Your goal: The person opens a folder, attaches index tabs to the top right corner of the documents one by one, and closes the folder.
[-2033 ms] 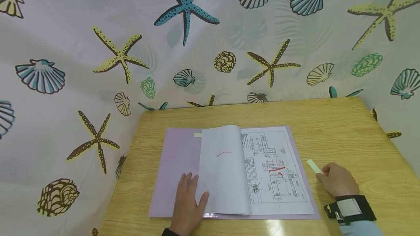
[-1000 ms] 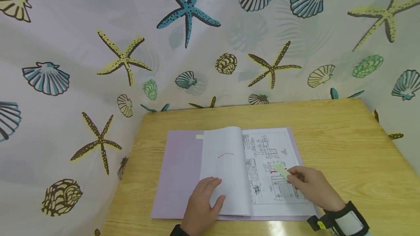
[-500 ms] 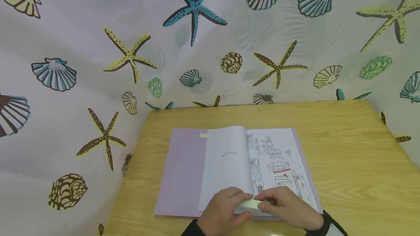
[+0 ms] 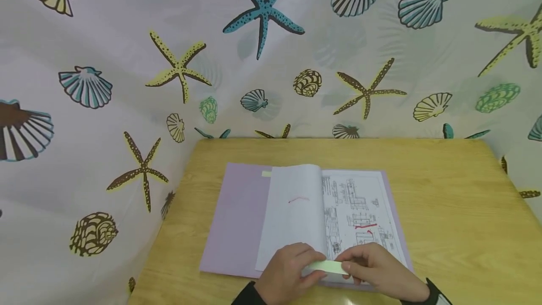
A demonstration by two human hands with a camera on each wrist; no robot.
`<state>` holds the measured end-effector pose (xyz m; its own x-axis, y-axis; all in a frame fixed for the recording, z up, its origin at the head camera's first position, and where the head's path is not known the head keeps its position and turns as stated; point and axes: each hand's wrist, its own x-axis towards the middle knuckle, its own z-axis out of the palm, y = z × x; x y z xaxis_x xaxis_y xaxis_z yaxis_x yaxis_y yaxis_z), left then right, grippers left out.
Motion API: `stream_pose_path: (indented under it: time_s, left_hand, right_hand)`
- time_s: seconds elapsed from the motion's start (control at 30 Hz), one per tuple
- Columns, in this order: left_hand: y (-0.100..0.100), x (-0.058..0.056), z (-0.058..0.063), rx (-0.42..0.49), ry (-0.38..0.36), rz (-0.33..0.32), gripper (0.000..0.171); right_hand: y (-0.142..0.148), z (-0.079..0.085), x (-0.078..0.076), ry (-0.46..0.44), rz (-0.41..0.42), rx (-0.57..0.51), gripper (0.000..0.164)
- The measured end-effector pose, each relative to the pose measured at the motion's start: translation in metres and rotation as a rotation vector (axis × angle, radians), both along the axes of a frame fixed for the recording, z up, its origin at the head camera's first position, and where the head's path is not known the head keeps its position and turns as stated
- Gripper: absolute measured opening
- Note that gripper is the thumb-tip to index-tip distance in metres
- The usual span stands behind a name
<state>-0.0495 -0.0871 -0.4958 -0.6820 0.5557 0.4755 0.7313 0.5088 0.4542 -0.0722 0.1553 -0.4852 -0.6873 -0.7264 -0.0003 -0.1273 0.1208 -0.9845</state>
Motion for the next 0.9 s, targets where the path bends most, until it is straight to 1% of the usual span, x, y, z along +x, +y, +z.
stream_pose_path:
  time_s: [0.1, 0.17, 0.3, 0.43, 0.63, 0.77, 0.9]
  left_hand:
    - [0.002, -0.001, 0.001, -0.014, 0.002, -0.007, 0.021]
    - [0.004, -0.001, 0.001, -0.025, 0.006, -0.004, 0.022]
    - [0.008, -0.004, 0.002, -0.032, 0.0, -0.004, 0.022]
    - [0.012, -0.005, 0.001, -0.02, -0.006, -0.018, 0.022]
    - [0.013, -0.004, 0.0, 0.005, 0.0, -0.03, 0.021]
    - [0.014, -0.004, 0.001, 0.008, 0.008, -0.024, 0.02]
    - [0.016, -0.006, 0.005, 0.015, 0.022, 0.001, 0.023]
  right_hand:
    - [0.002, 0.001, 0.001, -0.017, -0.014, 0.008, 0.017]
    - [0.003, 0.002, 0.001, -0.011, -0.026, 0.006, 0.016]
    - [0.006, 0.002, 0.002, 0.028, -0.053, -0.003, 0.015]
    - [0.008, -0.003, 0.002, 0.054, -0.083, 0.001, 0.013]
    - [0.006, -0.006, 0.003, 0.074, -0.123, 0.063, 0.011]
    - [0.003, 0.001, 0.005, 0.11, -0.162, 0.12, 0.01]
    - [-0.004, 0.021, 0.007, 0.141, -0.211, 0.149, 0.01]
